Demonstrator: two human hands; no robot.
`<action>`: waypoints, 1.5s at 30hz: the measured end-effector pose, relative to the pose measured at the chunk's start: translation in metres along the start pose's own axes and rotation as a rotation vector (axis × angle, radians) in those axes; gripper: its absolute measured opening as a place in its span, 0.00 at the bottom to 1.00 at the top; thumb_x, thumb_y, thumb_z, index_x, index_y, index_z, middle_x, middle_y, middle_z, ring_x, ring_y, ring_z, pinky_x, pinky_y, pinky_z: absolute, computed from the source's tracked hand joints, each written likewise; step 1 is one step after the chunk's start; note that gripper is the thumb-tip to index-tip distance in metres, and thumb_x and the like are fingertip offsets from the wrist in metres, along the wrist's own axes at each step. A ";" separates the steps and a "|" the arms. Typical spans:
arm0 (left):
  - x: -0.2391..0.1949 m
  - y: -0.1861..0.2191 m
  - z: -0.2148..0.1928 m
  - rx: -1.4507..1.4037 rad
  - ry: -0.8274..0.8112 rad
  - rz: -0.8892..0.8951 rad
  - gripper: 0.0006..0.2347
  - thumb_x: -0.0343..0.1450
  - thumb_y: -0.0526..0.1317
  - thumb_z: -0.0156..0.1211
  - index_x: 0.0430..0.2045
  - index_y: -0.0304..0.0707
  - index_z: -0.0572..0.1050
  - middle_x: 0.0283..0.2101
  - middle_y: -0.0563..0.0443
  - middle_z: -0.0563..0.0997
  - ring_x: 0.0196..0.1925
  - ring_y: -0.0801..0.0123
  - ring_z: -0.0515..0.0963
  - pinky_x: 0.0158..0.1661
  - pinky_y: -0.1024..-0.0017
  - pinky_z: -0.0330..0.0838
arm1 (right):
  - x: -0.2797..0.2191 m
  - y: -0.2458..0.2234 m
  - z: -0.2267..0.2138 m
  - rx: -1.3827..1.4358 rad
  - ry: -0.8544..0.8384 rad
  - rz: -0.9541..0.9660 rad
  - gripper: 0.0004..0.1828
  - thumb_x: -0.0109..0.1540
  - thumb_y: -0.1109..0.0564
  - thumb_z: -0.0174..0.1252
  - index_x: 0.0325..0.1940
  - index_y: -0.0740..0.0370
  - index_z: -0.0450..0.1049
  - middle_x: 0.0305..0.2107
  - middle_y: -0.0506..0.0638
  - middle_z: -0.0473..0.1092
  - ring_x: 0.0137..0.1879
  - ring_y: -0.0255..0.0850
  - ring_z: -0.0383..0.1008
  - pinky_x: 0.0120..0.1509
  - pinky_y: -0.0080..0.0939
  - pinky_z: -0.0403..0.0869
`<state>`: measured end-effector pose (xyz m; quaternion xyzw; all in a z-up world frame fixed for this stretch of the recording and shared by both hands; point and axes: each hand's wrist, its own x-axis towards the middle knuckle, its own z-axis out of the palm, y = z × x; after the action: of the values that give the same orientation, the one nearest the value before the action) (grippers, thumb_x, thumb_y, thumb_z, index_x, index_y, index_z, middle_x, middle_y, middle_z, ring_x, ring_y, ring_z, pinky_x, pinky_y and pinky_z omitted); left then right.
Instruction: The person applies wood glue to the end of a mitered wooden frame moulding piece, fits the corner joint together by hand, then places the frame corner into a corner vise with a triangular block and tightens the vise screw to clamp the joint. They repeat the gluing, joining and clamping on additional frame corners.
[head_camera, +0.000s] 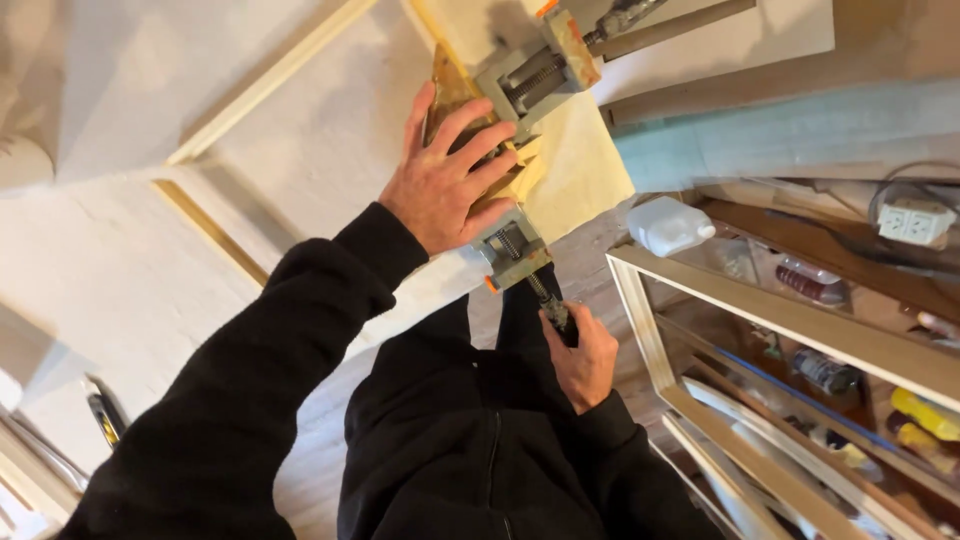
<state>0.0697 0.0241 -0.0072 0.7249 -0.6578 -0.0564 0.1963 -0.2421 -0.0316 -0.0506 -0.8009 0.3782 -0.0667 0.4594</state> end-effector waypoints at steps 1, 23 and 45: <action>0.000 0.000 -0.003 -0.027 -0.007 -0.018 0.19 0.73 0.52 0.66 0.53 0.39 0.78 0.65 0.48 0.71 0.75 0.51 0.59 0.73 0.31 0.37 | 0.001 -0.007 0.003 -0.053 0.133 -0.081 0.16 0.61 0.55 0.69 0.48 0.65 0.76 0.32 0.59 0.76 0.38 0.50 0.78 0.42 0.44 0.75; -0.102 0.003 -0.051 -0.417 -0.112 -0.765 0.16 0.71 0.40 0.62 0.53 0.35 0.76 0.54 0.45 0.79 0.54 0.57 0.83 0.53 0.64 0.76 | 0.099 -0.112 0.008 -0.096 0.066 -0.287 0.48 0.52 0.56 0.78 0.72 0.64 0.63 0.65 0.59 0.64 0.69 0.57 0.66 0.71 0.51 0.69; -0.127 -0.015 -0.035 -0.893 -0.375 -0.917 0.14 0.72 0.38 0.60 0.52 0.33 0.79 0.44 0.49 0.83 0.43 0.71 0.82 0.45 0.73 0.77 | 0.102 -0.116 0.011 -0.029 0.080 -0.361 0.34 0.54 0.63 0.74 0.63 0.64 0.71 0.58 0.56 0.69 0.67 0.54 0.71 0.69 0.49 0.74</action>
<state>0.0798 0.1565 -0.0032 0.7583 -0.2194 -0.5262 0.3162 -0.1024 -0.0585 0.0096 -0.8589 0.2472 -0.1744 0.4132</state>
